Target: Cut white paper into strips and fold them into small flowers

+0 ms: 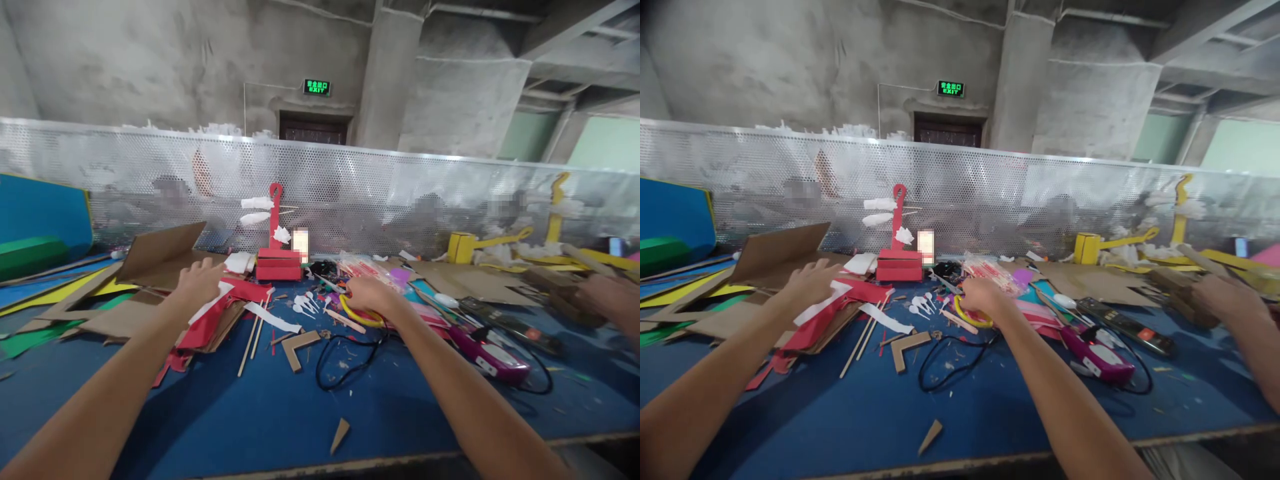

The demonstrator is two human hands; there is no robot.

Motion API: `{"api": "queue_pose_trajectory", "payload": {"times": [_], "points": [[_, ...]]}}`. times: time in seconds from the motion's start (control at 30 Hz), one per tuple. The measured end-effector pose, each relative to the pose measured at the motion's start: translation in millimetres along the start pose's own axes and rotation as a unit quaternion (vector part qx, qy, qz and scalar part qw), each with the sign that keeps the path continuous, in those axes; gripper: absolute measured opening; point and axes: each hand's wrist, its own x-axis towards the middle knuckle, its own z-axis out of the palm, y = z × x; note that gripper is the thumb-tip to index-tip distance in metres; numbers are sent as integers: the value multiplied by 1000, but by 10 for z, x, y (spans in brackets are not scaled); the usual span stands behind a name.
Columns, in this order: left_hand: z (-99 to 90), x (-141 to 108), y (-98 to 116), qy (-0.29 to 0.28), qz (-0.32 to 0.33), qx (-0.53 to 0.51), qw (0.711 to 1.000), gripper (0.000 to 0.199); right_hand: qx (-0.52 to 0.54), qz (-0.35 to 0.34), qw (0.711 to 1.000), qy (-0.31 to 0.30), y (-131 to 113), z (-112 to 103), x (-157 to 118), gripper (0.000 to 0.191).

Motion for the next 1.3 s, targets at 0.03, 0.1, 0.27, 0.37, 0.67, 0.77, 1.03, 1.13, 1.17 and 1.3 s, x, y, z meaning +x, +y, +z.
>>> {"api": "queue_pose_trajectory", "payload": {"times": [0.03, 0.1, 0.27, 0.37, 0.67, 0.77, 1.03, 1.13, 1.17, 1.3], "points": [[-19, -8, 111, 2, 24, 2, 1000, 45, -5, 4, 1000, -16, 6, 9, 3, 30], [-34, -34, 365, -42, 134, -65, 988, 42, -7, 2, 999, -33, 5, 22, 7, 30], [87, -159, 874, -159, 343, -199, 904, 33, -6, -6, 998, -55, -43, 37, -11, 34], [158, -210, 985, -152, 346, -216, 900, 31, -11, -13, 998, -52, -67, 29, -38, 35], [161, -202, 1021, -128, 335, -202, 911, 15, 15, -26, 998, 48, -19, -46, -69, 31], [133, -181, 1044, -70, 281, -228, 929, 12, 115, -57, 985, 119, -120, -81, -86, 29], [22, -149, 1151, -20, 193, -503, 842, 18, 565, -224, 793, 31, -755, 34, -117, 44], [52, -172, 1210, -38, 201, -544, 814, 21, 620, -215, 750, 79, -886, 102, -54, 29], [61, -182, 1226, -42, 204, -548, 810, 23, 629, -209, 743, 96, -893, 114, -30, 27], [54, -207, 1241, -72, 208, -555, 802, 31, 654, -194, 719, 131, -792, 105, 31, 25]]}}
